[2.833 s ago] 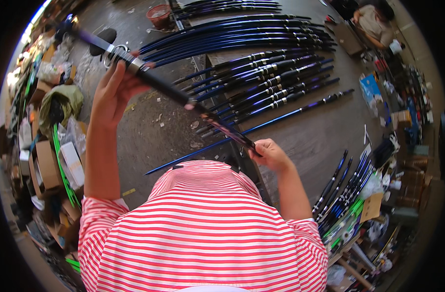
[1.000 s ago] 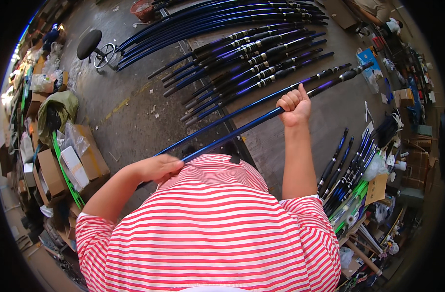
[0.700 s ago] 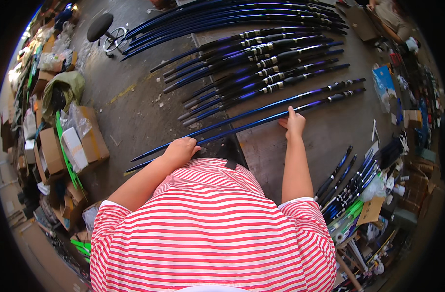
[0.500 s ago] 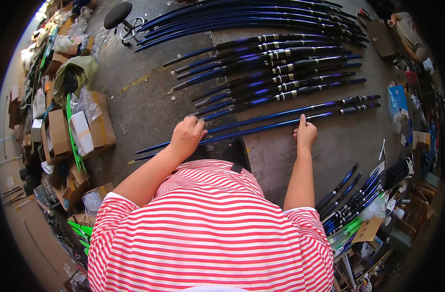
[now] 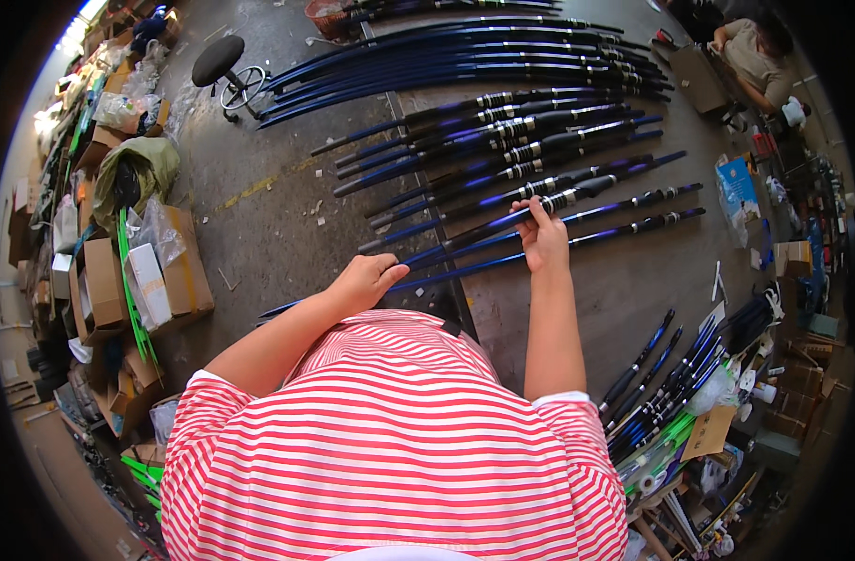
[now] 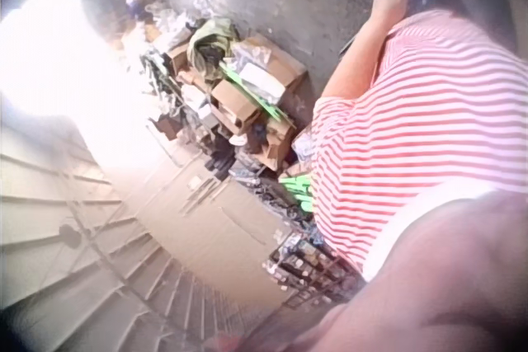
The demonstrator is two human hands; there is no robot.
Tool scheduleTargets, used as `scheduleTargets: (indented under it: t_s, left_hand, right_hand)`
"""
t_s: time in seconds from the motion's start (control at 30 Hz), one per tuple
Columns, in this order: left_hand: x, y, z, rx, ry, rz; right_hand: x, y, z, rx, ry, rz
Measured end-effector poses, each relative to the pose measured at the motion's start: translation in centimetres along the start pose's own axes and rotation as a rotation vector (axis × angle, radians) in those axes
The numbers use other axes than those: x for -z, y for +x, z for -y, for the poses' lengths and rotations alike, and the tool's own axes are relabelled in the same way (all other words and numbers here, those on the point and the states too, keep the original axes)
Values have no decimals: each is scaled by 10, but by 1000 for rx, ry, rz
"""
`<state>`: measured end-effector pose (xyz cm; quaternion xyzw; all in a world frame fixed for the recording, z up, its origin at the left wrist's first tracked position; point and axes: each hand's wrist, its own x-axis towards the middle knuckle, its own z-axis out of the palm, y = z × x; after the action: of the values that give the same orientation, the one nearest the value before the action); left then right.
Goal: The person picks up fishing rods, extending and retracting segments to check the movement and the finish. They use a pen to mark one of the rods and then handle more rods from a group on a table.
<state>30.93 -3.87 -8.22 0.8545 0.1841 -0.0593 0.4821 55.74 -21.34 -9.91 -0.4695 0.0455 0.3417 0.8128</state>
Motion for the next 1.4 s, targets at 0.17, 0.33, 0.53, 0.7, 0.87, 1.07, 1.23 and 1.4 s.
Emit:
scheduleTargets:
  t_s: [0.17, 0.33, 0.53, 0.7, 0.87, 1.07, 1.23, 1.4]
  left_hand:
    - [23, -11, -19, 452, -1342, 58]
    - [65, -23, -14, 169, -933, 159]
    - [135, -73, 50, 169, -341, -201]
    - [185, -84, 84, -135, -1418, -475]
    - [148, -61, 35, -182, -1440, -420]
    - [158, -58, 59, -241, -1488, -482]
    - [171, -68, 65, -191, -1474, -469]
    - [192, -57, 40, -170, -1268, -414]
  right_hand:
    - [-70, -67, 10, 319, -282, 251]
    - [-108, -111, -7, 300, -380, 697]
    - [-54, -90, 77, 543, 326, 50]
    - [-44, -89, 21, 261, 155, -42]
    - [-83, -96, -35, 133, 176, 158]
    - [-74, -108, -17, 242, 259, 252]
    - [-52, -111, 25, 224, -595, 150]
    - [-67, -114, 15, -272, -998, 649]
